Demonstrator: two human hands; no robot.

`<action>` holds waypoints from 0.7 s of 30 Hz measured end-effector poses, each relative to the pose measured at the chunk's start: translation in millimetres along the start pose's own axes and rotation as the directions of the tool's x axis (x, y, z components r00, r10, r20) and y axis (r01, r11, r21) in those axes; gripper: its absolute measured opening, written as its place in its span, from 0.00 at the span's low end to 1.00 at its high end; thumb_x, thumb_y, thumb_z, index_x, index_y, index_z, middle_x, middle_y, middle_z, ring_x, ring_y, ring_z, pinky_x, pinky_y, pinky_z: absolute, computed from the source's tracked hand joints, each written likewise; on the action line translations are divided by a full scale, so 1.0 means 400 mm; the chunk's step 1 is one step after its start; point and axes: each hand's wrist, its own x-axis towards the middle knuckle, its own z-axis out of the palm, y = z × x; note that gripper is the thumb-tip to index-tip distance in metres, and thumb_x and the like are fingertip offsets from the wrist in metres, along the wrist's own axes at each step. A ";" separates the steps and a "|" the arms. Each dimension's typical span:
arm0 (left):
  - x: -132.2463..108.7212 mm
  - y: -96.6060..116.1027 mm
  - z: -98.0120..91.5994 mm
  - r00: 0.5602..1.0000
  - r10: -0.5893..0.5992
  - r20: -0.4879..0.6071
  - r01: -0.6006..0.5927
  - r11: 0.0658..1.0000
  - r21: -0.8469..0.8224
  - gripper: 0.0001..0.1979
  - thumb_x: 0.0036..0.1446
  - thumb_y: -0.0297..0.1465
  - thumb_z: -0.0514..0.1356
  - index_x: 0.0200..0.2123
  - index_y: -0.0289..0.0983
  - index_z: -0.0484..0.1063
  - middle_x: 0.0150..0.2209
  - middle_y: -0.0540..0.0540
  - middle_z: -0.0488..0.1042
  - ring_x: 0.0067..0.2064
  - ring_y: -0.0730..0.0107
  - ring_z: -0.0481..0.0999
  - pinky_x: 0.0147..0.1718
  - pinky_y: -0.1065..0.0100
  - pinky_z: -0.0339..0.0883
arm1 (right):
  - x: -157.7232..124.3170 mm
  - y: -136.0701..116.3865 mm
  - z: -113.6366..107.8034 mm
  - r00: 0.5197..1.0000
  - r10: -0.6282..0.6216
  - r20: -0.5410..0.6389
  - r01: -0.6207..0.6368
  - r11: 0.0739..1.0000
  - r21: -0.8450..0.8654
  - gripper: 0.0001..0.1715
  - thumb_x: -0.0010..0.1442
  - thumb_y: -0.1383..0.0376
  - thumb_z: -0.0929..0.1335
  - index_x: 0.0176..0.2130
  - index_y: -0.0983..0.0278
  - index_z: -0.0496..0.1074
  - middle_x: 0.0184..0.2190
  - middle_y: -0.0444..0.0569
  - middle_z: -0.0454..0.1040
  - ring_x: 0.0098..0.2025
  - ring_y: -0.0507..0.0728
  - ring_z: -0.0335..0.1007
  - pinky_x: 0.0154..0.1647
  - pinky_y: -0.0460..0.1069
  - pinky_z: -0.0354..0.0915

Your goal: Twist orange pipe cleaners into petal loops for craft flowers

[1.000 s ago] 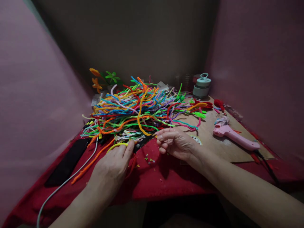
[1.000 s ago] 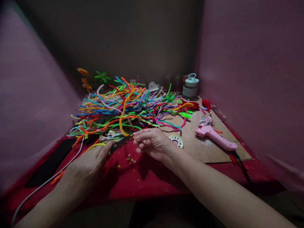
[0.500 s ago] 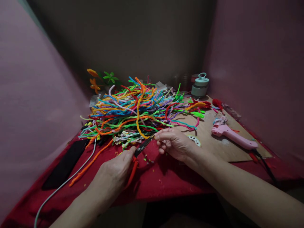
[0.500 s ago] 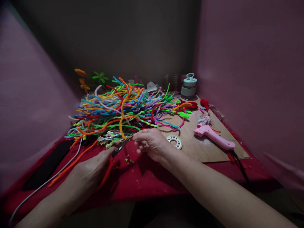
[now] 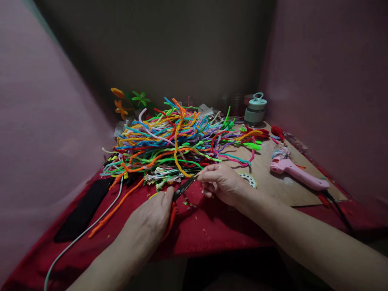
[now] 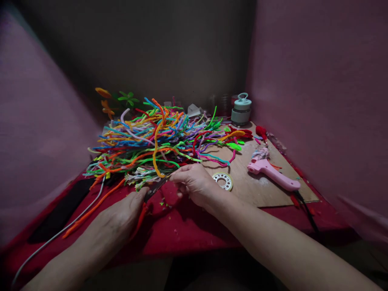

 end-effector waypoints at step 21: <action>0.001 -0.013 0.023 0.990 -0.023 -0.142 0.028 0.999 0.039 0.19 0.57 0.22 0.45 0.52 0.27 0.59 0.38 0.37 0.75 0.31 0.67 0.76 0.26 0.70 0.68 | 0.009 0.003 -0.010 0.999 -0.031 -0.026 0.032 0.999 0.003 0.06 0.37 0.71 0.70 0.17 0.68 0.67 0.09 0.41 0.62 0.11 0.46 0.51 0.10 0.44 0.51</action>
